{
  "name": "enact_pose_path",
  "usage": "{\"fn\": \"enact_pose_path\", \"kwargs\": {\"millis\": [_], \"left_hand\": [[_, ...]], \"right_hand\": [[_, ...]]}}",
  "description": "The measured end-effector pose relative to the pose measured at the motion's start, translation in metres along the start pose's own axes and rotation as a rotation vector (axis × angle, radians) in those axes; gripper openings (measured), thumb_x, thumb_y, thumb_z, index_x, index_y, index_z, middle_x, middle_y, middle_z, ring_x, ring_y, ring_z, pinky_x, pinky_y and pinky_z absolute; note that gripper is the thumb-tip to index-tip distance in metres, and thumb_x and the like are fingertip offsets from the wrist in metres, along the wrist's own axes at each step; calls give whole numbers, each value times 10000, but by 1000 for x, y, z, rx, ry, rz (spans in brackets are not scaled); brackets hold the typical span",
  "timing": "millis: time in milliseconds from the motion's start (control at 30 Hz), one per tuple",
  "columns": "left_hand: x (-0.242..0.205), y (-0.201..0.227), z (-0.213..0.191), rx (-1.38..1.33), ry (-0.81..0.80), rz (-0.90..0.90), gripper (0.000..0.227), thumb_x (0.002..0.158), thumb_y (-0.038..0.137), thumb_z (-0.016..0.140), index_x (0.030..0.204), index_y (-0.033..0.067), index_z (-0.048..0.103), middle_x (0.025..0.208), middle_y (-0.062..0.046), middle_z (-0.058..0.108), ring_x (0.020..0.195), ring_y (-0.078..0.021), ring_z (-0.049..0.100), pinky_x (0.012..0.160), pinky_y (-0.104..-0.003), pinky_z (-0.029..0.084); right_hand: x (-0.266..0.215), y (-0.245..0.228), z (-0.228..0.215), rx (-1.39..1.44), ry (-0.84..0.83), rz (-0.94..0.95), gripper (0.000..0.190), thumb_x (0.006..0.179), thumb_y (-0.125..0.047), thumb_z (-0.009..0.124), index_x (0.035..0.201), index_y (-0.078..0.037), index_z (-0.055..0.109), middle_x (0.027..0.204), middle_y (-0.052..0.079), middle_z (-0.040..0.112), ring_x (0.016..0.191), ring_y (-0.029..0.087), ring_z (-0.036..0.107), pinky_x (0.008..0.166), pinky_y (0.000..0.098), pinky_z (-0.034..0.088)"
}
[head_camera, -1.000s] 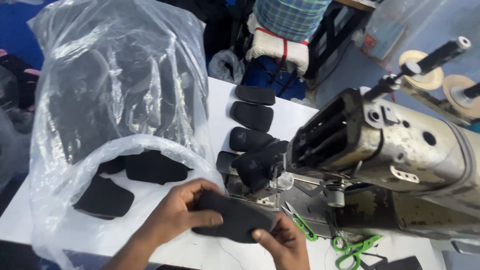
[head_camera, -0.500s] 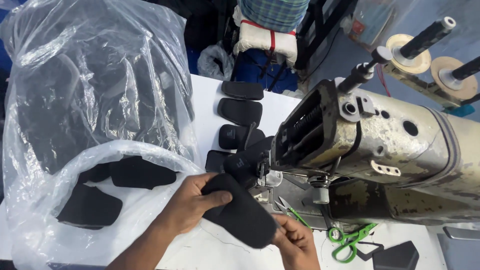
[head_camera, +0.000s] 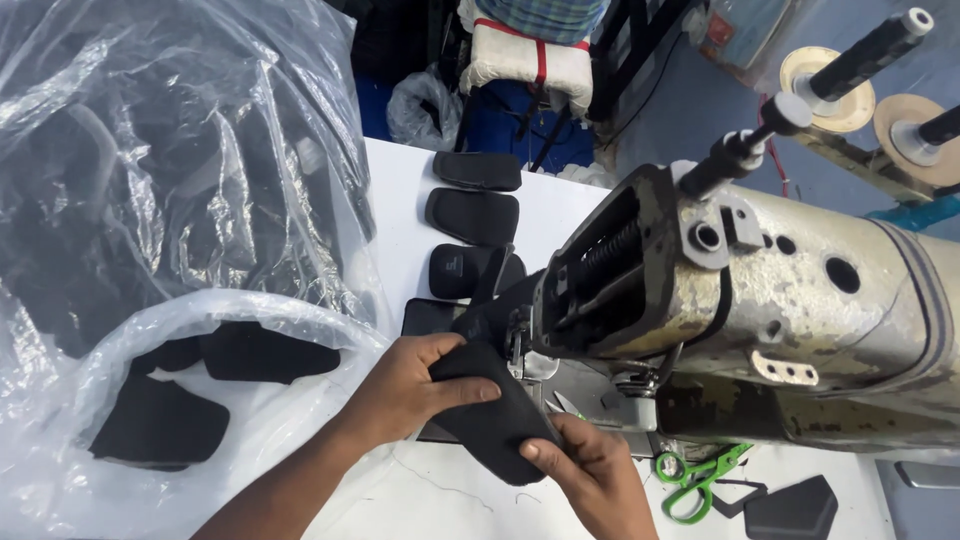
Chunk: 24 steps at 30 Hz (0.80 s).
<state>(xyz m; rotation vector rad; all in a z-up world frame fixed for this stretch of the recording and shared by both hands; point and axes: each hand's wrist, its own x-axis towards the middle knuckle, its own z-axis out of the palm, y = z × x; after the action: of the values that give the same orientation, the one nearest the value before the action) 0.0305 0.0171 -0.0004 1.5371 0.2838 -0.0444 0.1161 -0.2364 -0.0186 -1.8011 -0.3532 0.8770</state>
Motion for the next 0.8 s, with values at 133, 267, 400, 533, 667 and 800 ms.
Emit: {"fn": "enact_pose_path", "kwargs": {"millis": [133,267,400,533,667,800], "left_hand": [[22,-5,-4,-169,7,-26,402,776,344,844,1010,24,776,861,-43,795,779,-92,731,739,-251,586],[39,-6,-11,-401,-68,-13,443,796,332,852,1029,-33,763,898,-76,777,799,-121,716,763,-279,584],[46,8,-17,-345,-5,-114,444,722,315,862,1004,-15,770,843,-96,795,753,-149,756,743,-289,614],[49,30,-25,-74,-16,-126,390,724,299,860,961,-6,804,802,-71,788,707,-128,712,689,-270,564],[53,47,-30,115,-79,-167,354,719,278,876,932,5,801,774,-59,767,667,-117,684,641,-285,556],[61,42,-34,70,-133,-65,318,736,258,879,931,15,812,787,-41,768,682,-83,665,649,-261,542]], "right_hand": [[14,-11,1,-6,38,-106,259,889,-189,748,989,48,772,724,44,727,679,88,621,613,253,500],[18,-20,10,147,62,-45,281,931,-187,707,1009,77,761,728,40,696,681,85,582,610,253,454],[20,-15,22,250,40,-90,300,961,-188,686,1001,105,741,754,48,704,680,91,600,617,257,487],[17,-24,33,344,17,-33,307,903,-209,686,1001,76,743,759,99,752,641,148,698,557,314,602],[16,-26,37,294,-80,-51,282,876,-171,749,992,86,749,771,131,764,647,169,719,569,309,605],[17,-38,45,335,-39,11,308,889,-215,722,937,86,759,723,140,765,611,190,739,535,319,595]]}}
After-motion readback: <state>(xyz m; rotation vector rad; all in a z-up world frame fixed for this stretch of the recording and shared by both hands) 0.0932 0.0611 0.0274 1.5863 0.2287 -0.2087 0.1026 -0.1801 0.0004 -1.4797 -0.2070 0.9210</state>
